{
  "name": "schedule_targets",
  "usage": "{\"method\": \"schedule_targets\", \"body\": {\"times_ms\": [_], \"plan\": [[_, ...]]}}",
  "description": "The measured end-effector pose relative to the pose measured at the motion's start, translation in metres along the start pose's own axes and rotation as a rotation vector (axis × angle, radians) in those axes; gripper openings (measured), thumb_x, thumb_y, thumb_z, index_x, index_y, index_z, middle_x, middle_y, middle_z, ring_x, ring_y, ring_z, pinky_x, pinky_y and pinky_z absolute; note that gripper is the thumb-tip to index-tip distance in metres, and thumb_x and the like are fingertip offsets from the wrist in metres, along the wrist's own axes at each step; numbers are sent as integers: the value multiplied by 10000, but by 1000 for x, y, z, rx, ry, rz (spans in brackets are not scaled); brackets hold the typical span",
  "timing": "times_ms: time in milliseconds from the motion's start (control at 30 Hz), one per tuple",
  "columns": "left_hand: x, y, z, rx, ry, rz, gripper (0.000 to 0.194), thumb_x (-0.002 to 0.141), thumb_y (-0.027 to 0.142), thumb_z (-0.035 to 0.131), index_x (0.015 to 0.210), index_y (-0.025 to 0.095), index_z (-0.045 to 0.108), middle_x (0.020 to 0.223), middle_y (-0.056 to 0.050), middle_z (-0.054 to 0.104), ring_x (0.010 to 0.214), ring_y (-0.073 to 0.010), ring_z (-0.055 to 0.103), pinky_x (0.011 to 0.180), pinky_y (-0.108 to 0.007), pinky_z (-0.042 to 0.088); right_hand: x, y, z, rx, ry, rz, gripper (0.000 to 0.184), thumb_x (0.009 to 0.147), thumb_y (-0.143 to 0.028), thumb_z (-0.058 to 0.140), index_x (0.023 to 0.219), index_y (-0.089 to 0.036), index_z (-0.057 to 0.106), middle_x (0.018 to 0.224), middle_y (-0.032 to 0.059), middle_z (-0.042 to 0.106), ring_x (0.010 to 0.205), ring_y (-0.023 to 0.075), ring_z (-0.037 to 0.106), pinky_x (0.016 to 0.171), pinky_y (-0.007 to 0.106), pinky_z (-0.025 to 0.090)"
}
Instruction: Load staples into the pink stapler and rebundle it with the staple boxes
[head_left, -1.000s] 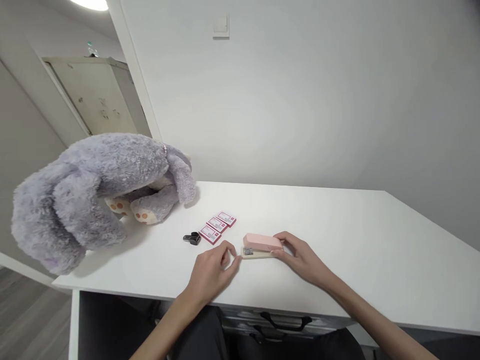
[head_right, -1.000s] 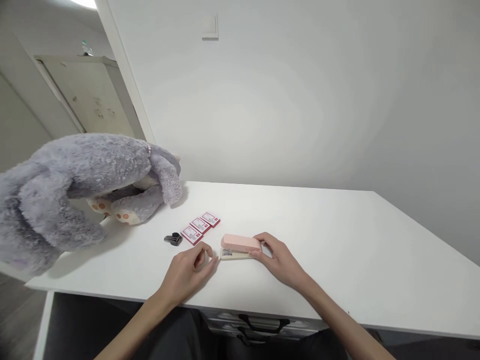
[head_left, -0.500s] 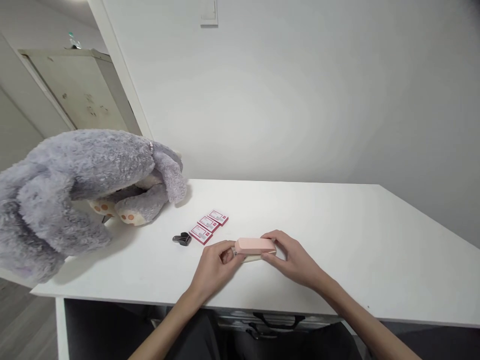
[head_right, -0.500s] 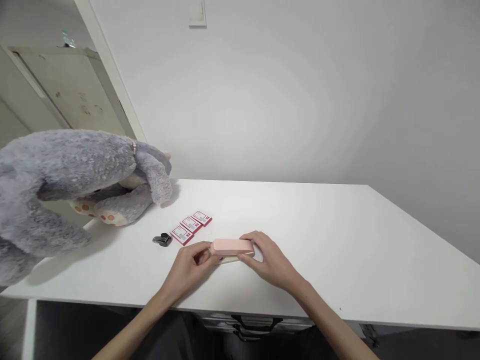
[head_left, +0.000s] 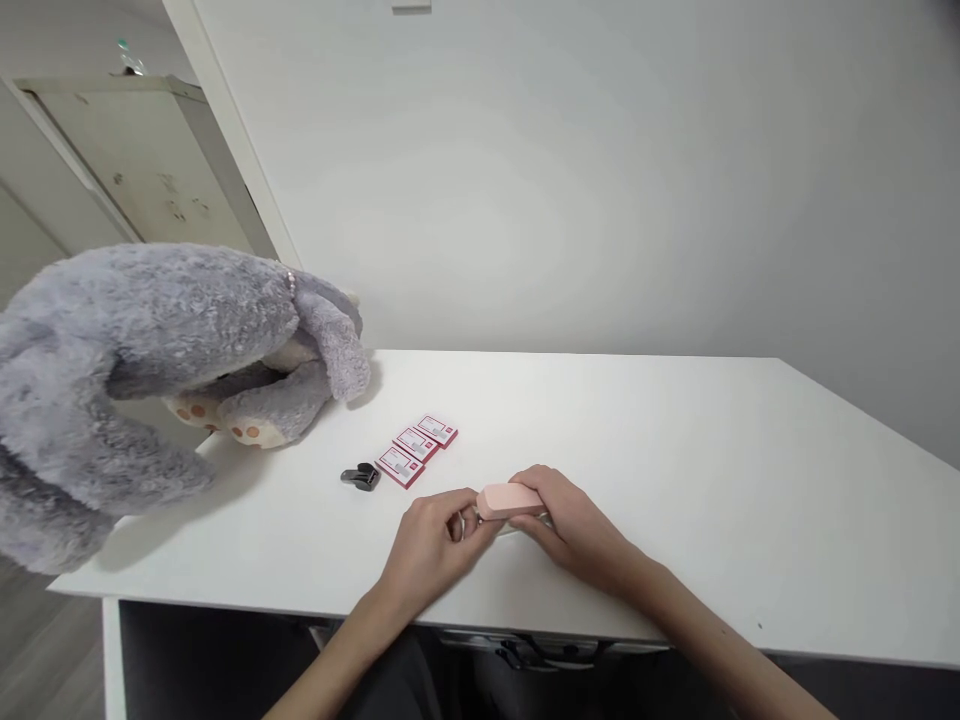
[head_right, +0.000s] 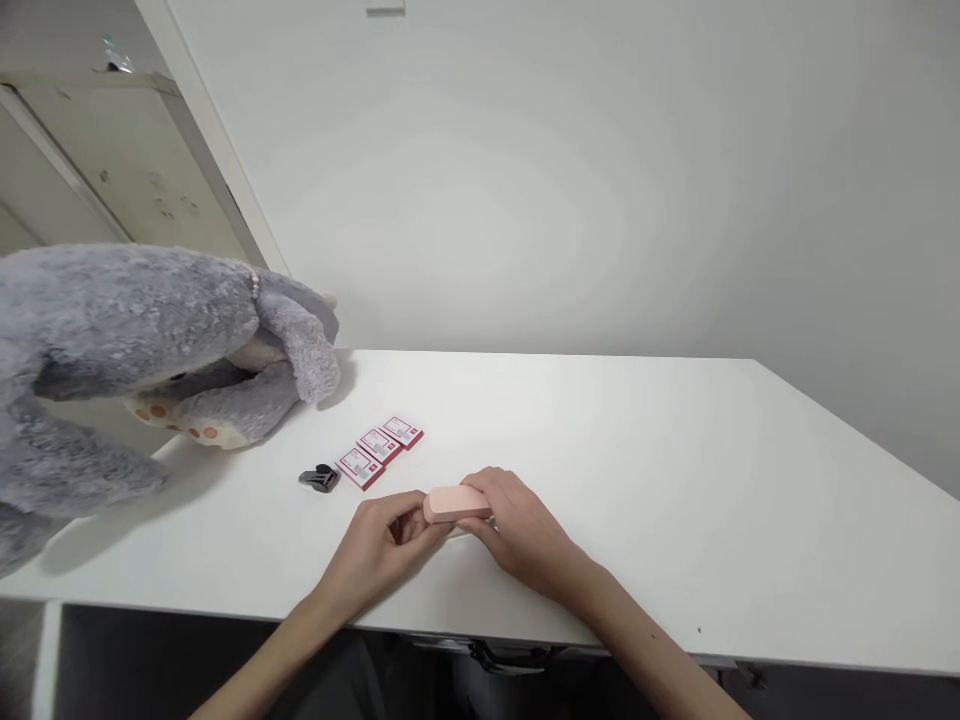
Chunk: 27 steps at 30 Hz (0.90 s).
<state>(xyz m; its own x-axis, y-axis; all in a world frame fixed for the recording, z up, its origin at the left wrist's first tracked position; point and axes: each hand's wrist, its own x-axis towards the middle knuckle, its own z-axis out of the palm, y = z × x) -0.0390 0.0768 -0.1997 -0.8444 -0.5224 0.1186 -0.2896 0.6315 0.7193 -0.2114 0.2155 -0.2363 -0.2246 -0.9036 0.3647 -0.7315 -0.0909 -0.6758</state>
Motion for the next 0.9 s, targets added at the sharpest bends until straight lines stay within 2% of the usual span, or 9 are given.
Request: {"method": "schedule_targets", "body": {"times_ms": [200,433,900], "plan": [[0,1,2,39,1,-16,491,920,494,618,599,189,406,557,50,423,542,-97,371,516,-233,244,0,3,0,56,-8,19,203,1014,-361,574,1186,-254,574,1155,100,679,1007,272,641,860,421,539],[-1,-1,3,80,-6,-20,496,895,481,655,597,193,382,542,58,398,533,-96,351,513,-235,239,-1,2,-2,103,-39,28,191,1014,-354,577,1181,-262,559,1150,92,661,1004,267,624,864,419,525],[-1,-1,4,111,-34,-35,464,911,501,649,607,187,492,524,62,464,510,-92,398,508,-236,241,-2,1,-6,198,-79,61,180,1028,-339,550,1184,-251,539,1136,83,643,981,244,607,855,398,506]]}}
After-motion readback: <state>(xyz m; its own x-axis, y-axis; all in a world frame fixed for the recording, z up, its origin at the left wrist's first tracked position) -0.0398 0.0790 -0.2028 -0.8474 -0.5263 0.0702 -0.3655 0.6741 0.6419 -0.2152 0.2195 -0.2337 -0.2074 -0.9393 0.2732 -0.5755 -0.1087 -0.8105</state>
